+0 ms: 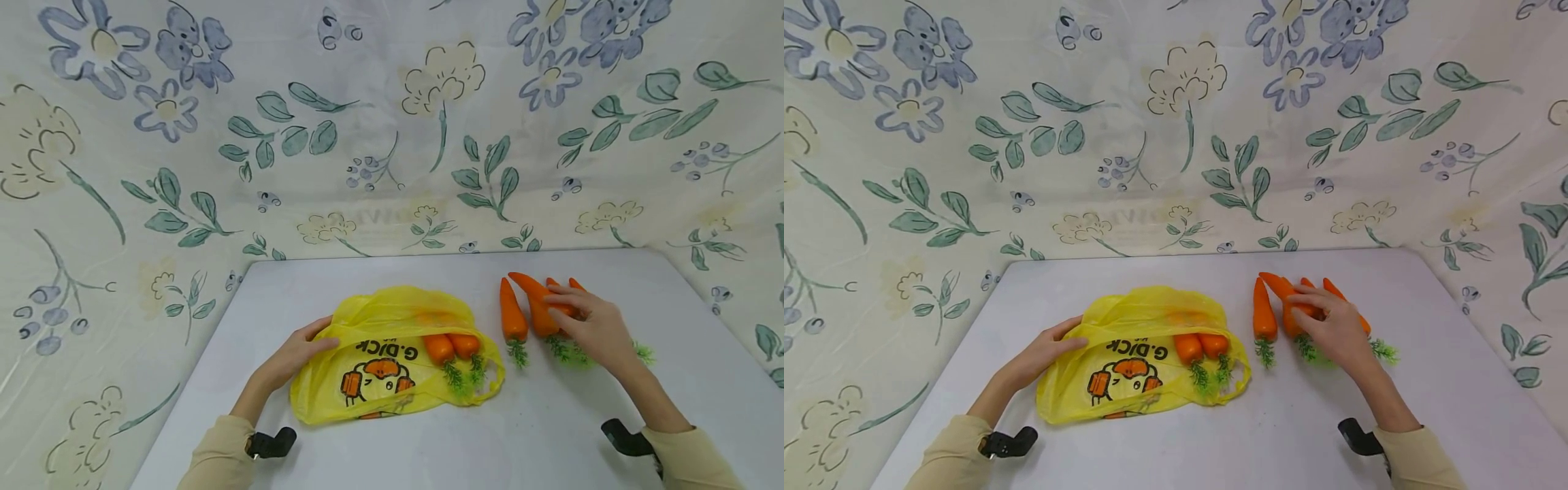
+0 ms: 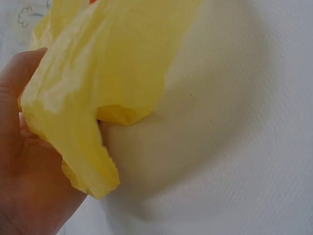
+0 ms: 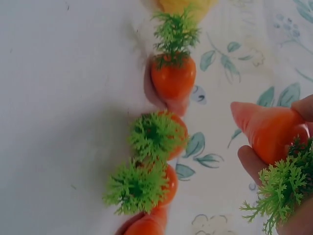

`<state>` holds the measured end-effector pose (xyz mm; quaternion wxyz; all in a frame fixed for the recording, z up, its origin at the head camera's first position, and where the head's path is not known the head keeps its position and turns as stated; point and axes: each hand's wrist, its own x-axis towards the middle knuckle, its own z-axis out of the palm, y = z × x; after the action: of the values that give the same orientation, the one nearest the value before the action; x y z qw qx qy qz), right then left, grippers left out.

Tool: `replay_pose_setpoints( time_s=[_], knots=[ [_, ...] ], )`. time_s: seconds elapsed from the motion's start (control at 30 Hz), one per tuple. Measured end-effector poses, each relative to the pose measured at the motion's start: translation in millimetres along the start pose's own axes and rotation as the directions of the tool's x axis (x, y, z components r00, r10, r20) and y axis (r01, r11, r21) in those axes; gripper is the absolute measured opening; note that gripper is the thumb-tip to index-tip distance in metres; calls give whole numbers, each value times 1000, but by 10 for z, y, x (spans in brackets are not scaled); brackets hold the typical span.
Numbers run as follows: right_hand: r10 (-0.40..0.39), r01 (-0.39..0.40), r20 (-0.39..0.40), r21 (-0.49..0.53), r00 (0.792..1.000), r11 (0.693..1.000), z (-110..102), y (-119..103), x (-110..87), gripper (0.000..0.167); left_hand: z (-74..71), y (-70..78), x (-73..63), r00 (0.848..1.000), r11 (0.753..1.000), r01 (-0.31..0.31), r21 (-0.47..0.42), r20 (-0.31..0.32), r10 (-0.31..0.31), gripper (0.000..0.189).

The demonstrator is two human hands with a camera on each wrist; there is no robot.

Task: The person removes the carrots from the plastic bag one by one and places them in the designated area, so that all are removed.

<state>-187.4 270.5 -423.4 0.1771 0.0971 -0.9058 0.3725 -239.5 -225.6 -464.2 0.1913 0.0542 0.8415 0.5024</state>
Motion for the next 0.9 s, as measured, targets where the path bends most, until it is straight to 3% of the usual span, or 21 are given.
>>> replay_pose_setpoints(
  time_s=[0.17, 0.67, 0.9],
  knots=[
    [15, -15, -1, -11, 1000, 1000, -75, 70, 13, 22, -4, -7, 6, 1000, 1000, -1, 2, -2, 1, 72],
    [156, -156, 3, -57, 988, 986, -278, 294, 20, 34, -3, -13, -8, 1000, 1000, -13, -23, 2, 13, 72],
    [151, -152, -10, -88, 988, 984, -332, 434, -7, 35, -2, -27, -13, 1000, 999, -21, -30, 5, 21, 71]
  ],
)
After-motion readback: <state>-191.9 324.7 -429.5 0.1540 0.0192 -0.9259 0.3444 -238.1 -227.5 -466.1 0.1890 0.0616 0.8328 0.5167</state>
